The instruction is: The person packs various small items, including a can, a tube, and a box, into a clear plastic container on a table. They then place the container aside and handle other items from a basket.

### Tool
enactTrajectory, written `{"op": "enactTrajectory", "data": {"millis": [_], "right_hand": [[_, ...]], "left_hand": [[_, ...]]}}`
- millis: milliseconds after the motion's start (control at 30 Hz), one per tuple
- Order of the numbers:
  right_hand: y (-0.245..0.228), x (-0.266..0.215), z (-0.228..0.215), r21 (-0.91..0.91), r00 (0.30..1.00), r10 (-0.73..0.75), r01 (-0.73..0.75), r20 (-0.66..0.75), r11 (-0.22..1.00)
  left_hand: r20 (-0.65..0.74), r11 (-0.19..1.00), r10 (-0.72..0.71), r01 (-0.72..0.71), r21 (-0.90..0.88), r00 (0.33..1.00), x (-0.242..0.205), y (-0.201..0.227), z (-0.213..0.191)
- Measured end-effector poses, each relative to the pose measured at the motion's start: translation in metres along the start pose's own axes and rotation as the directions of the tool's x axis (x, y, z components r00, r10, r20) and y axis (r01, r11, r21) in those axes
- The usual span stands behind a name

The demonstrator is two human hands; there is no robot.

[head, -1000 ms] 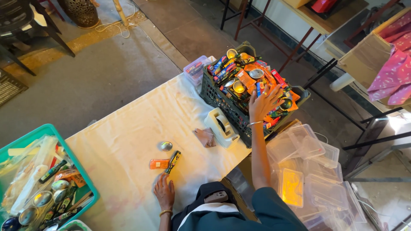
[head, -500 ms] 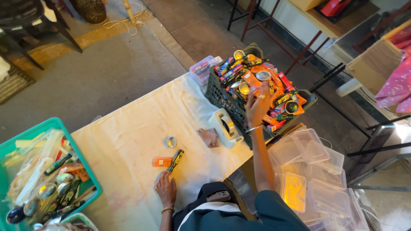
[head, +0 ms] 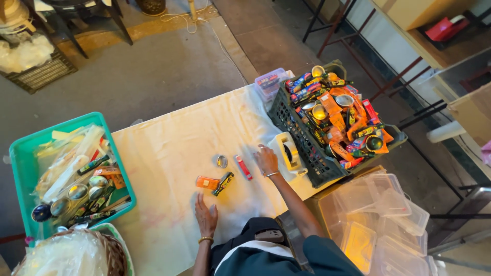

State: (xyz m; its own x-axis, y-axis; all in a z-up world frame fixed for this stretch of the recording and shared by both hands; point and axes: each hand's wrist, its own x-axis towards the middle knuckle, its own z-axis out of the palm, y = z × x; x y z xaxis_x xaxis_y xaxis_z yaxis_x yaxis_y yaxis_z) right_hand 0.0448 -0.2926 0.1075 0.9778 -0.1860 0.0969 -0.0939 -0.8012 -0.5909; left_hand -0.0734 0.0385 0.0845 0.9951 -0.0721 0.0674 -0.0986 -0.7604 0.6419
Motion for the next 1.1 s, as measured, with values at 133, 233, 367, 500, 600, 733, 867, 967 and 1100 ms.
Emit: {"op": "enactTrajectory", "data": {"millis": [133, 233, 367, 500, 600, 733, 867, 967, 1100], "right_hand": [[0.028, -0.023, 0.013, -0.282, 0.998, 0.034, -0.049, -0.059, 0.958], [0.005, -0.054, 0.009, -0.389, 0.994, -0.085, 0.051, -0.069, 0.920], [0.049, -0.076, 0.048, -0.411, 0.988, -0.114, 0.060, -0.108, 0.910], [0.080, -0.065, 0.060, -0.478, 0.968, -0.189, 0.090, -0.164, 0.873], [0.086, -0.042, 0.062, -0.286, 0.989, -0.006, -0.037, -0.145, 0.957], [0.063, -0.016, 0.053, 0.605, 0.845, 0.475, -0.250, -0.245, 0.756], [-0.034, -0.017, 0.024, 0.862, 0.929, 0.354, -0.092, -0.106, 0.499], [-0.125, -0.037, -0.002, 0.478, 0.920, -0.077, 0.269, -0.384, 0.836], [-0.177, -0.070, 0.009, 0.292, 0.910, -0.371, 0.412, -0.188, 0.863]], "left_hand": [[-0.176, 0.982, -0.046, 0.012, -0.186, 0.983, 0.020, -0.001, 0.023], [-0.054, 0.985, -0.077, 0.068, -0.158, 0.996, 0.038, 0.005, 0.053], [0.077, 0.975, 0.061, -0.043, -0.216, 0.995, 0.062, 0.005, 0.095], [0.128, 0.968, 0.084, -0.050, -0.247, 0.988, 0.065, 0.023, 0.094], [0.132, 0.979, 0.117, -0.092, -0.180, 0.984, 0.059, 0.024, 0.094], [0.209, 0.951, 0.275, -0.298, 0.085, 0.938, 0.053, 0.028, 0.091], [0.264, 0.977, 0.124, -0.164, 0.136, 0.957, 0.041, 0.053, 0.044], [0.153, 0.924, -0.202, 0.240, -0.298, 0.967, 0.057, 0.048, 0.039], [0.114, 0.648, -0.445, 0.407, -0.644, 0.888, 0.079, 0.013, 0.042]]}}
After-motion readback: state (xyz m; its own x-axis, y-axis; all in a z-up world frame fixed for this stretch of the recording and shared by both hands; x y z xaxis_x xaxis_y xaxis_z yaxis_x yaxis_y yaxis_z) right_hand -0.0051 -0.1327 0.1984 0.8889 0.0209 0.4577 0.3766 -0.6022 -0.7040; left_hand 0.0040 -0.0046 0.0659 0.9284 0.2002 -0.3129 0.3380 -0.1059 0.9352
